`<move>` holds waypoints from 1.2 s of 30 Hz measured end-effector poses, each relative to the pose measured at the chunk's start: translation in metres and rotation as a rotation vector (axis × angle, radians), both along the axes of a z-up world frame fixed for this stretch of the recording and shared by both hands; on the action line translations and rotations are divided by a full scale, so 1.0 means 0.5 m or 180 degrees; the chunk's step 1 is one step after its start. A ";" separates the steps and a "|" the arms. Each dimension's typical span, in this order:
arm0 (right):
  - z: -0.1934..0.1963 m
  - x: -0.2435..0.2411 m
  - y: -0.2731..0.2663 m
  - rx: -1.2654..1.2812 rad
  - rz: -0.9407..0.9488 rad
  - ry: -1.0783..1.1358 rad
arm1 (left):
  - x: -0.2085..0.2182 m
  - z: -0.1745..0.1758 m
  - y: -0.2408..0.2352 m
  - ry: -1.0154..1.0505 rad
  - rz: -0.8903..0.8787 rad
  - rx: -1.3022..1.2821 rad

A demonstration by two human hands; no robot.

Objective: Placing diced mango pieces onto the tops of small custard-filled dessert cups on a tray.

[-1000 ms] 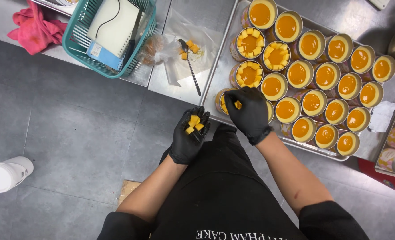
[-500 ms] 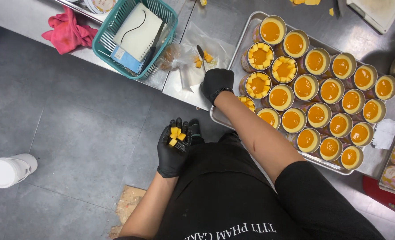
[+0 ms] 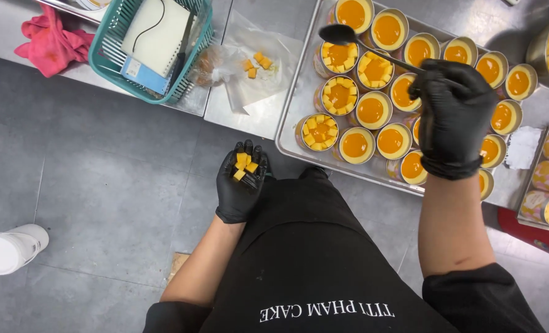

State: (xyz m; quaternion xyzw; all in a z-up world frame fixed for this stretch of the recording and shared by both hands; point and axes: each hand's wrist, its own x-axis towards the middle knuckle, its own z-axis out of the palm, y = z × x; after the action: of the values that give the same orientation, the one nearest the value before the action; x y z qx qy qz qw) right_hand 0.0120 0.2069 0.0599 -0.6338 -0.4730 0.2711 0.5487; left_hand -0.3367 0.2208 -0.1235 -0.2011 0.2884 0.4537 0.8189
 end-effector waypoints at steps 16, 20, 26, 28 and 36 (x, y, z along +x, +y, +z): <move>-0.068 -0.030 -0.069 -0.0842 0.0428 0.0286 | 0.051 0.006 -0.003 -0.0104 -0.0430 -0.0121; -0.062 -0.054 -0.049 -0.1085 0.0699 -0.0980 | 0.045 0.018 0.000 -0.0004 -0.0419 -0.0251; -0.048 -0.076 -0.034 -0.0987 0.1011 -0.1588 | 0.039 0.029 0.001 0.0065 -0.0402 -0.0260; -0.047 -0.078 -0.032 -0.0936 0.1063 -0.1675 | 0.040 0.032 0.002 0.0080 -0.0395 -0.0220; -0.047 -0.074 -0.032 -0.0795 0.1252 -0.1822 | 0.039 0.037 0.001 0.0141 -0.0397 -0.0205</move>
State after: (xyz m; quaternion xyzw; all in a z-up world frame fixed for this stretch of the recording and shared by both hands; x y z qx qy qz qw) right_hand -0.0248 0.1910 0.0361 -0.6431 -0.6833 0.2388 0.2499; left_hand -0.3173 0.2211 -0.1051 -0.1989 0.3329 0.3966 0.8321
